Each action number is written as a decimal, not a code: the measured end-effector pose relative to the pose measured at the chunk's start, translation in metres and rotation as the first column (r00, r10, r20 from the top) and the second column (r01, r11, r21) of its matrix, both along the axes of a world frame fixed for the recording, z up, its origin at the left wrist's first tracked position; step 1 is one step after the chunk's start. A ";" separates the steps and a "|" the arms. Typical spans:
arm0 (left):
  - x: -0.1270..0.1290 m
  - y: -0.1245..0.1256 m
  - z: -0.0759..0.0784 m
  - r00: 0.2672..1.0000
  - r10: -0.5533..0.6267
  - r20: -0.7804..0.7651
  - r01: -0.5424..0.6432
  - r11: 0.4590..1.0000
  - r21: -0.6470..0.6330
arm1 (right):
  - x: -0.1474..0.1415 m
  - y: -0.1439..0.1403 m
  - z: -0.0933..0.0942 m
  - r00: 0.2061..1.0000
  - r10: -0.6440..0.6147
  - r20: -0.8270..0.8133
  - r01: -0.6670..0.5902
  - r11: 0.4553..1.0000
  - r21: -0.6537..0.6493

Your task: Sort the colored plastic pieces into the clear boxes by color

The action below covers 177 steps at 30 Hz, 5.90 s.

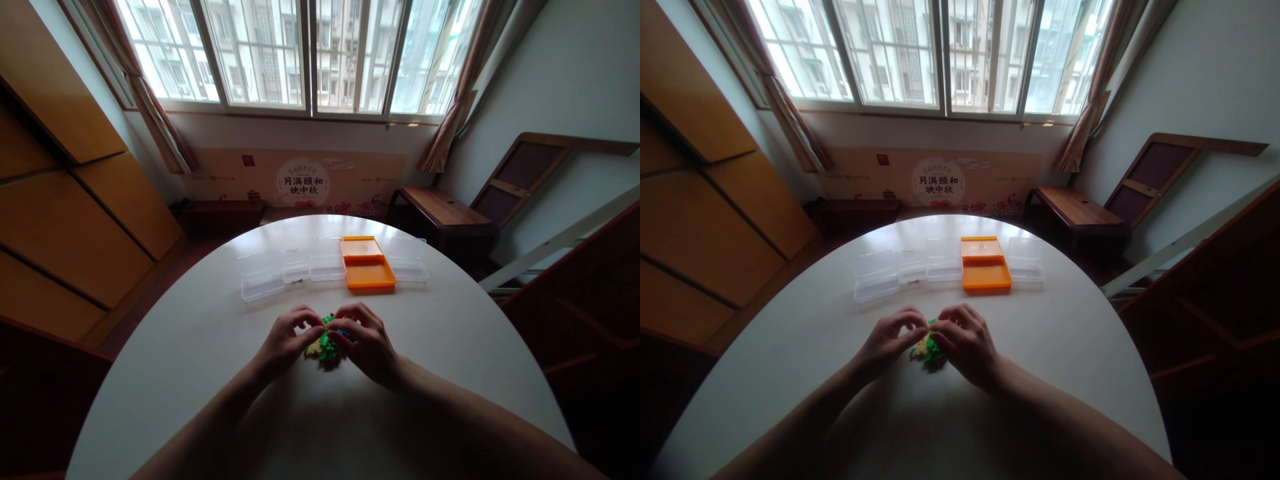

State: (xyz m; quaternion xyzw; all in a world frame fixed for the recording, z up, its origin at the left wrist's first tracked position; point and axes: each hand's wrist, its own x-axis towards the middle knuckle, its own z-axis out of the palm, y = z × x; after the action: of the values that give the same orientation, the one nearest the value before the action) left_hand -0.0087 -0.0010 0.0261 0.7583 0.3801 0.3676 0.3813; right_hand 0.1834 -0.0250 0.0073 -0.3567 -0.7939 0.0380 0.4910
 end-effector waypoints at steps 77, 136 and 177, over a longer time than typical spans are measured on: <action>0.017 -0.012 -0.007 0.982 0.084 0.170 -0.078 0.996 -0.037 | 0.000 0.001 0.002 0.999 0.001 -0.043 -0.001 1.000 -0.008; -0.010 0.004 -0.017 0.846 0.271 -0.460 -0.073 0.912 0.403 | 0.093 0.064 -0.011 0.866 -0.496 -0.069 0.483 0.864 -0.143; 0.007 -0.010 -0.007 0.983 0.165 -0.086 -0.067 0.745 0.664 | -0.001 -0.002 0.007 0.993 0.078 -0.093 -0.111 0.892 -0.439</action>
State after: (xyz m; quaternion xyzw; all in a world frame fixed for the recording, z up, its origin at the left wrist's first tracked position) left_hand -0.0016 -0.0112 0.0187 0.8424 0.2985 0.4468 0.0391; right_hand 0.1819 -0.0268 0.0140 -0.4185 -0.7621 0.2546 0.4233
